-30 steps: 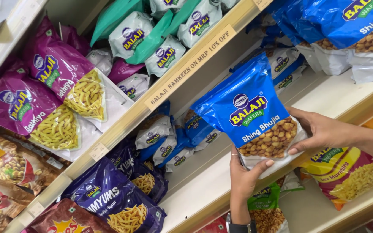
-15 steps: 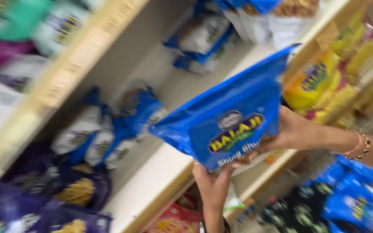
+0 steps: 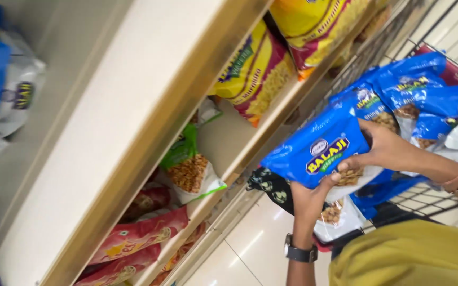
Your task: Picking up multiple bags of snacks from a store shelf and placing them into a shopping cart.
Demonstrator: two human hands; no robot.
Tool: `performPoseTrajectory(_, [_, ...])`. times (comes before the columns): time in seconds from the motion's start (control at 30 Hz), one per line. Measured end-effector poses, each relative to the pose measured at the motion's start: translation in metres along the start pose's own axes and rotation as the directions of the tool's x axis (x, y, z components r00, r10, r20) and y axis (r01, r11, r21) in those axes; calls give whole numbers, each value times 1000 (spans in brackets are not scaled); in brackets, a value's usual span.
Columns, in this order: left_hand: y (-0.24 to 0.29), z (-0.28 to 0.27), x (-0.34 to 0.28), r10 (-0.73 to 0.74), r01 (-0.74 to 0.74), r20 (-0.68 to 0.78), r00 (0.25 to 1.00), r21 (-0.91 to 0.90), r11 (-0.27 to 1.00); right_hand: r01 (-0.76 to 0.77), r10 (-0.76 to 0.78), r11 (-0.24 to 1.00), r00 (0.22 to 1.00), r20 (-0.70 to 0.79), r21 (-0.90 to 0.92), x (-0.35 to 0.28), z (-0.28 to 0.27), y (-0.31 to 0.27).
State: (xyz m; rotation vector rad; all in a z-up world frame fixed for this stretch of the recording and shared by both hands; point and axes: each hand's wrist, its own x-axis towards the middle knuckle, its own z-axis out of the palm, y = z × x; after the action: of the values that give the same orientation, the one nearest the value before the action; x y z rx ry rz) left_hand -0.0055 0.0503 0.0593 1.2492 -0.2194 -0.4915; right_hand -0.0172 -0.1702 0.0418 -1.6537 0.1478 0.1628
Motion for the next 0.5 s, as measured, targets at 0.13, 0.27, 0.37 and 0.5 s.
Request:
performPoseTrajectory(0.13, [-58, 12, -1, -58, 61, -122, 991, 22, 998, -6, 31, 987, 988, -149, 162, -13, -3, 44])
performPoseTrajectory(0.27, [-77, 30, 8, -157, 160, -208, 965, -2, 987, -83, 150, 971, 941, -303, 224, -21, -11, 58])
performPoseTrajectory(0.37, [-91, 38, 20, -181, 186, -196, 964, 10, 982, -72, 133, 981, 922, -364, 179, -21, -26, 69])
performPoseTrajectory(0.5, [-108, 53, 35, -131, 127, -89, 987, -51, 991, -99, 137, 989, 889, -437, 108, -18, -49, 68])
